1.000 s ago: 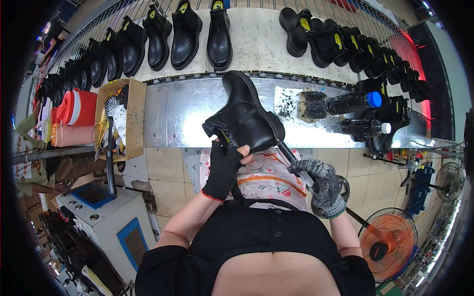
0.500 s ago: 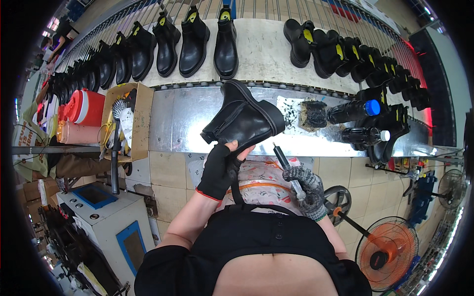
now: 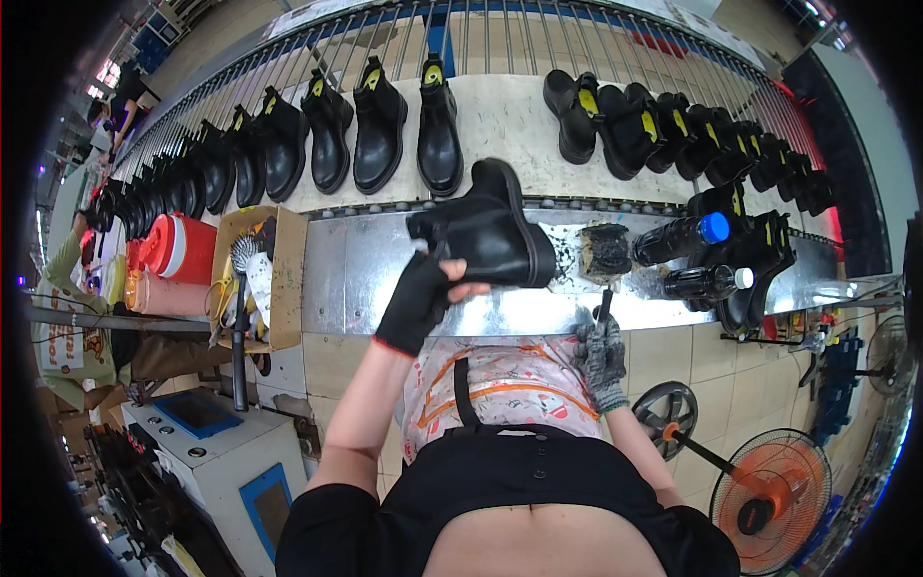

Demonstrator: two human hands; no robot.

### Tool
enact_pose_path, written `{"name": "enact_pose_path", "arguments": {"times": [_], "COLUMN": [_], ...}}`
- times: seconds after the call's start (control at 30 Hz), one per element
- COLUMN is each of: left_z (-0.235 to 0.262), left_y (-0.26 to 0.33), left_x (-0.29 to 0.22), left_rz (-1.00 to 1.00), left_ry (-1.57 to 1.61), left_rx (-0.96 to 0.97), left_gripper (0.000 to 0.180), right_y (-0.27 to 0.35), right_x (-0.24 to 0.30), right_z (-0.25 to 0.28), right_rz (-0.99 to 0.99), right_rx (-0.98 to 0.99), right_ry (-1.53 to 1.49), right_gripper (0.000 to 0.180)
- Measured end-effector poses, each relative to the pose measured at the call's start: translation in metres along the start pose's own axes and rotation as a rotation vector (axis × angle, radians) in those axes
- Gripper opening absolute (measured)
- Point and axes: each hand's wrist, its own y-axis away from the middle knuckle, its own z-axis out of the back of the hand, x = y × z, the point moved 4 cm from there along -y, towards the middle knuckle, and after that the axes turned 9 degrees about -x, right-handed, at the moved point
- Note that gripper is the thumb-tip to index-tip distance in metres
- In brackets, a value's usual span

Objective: Applying finish or cleaning agent to the seams and edges of black leather boots using a brush.

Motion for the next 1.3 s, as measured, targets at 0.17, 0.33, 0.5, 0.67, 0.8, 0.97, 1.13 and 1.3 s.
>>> {"name": "enact_pose_path", "arguments": {"times": [0.17,0.33,0.5,0.67,0.8,0.97,1.13,1.3], "left_z": [-0.021,-0.043,-0.083,-0.045,0.001,-0.011,0.072,0.062], "left_y": [-0.123,-0.244,-0.257,-0.217,-0.227,-0.261,-0.264,-0.164], "left_x": [-0.044,-0.078,-0.049,-0.071,-0.085,-0.084,-0.095,-0.054], "left_rz": [-0.186,-0.414,-0.918,-1.353,-1.201,-0.834,-0.830,-0.495], "left_ry": [-0.291,-0.793,-1.329,-0.803,-0.912,-1.325,-1.015,-0.773], "left_rx": [0.032,-0.357,-0.299,-0.649,-1.139,-0.511,-0.555,-0.189], "left_gripper": [0.028,0.056,0.074,0.055,0.077,0.091,0.068,0.021], "right_y": [-0.022,-0.044,-0.039,-0.037,-0.039,-0.038,-0.046,-0.056], "right_x": [0.004,-0.018,-0.016,-0.009,-0.011,-0.010,-0.020,-0.040], "right_z": [-0.009,-0.015,-0.007,0.006,0.008,0.020,0.011,0.007], "right_rz": [0.113,-0.080,-0.045,-0.171,0.201,0.254,0.449,-0.242], "right_rx": [-0.148,-0.024,-0.100,0.042,0.011,-0.087,-0.098,0.149], "right_ry": [-0.179,-0.408,-0.374,-0.187,-0.013,0.144,0.344,-0.805], "right_gripper": [0.038,0.018,0.018,0.018,0.014,0.027,0.031,0.017]}}
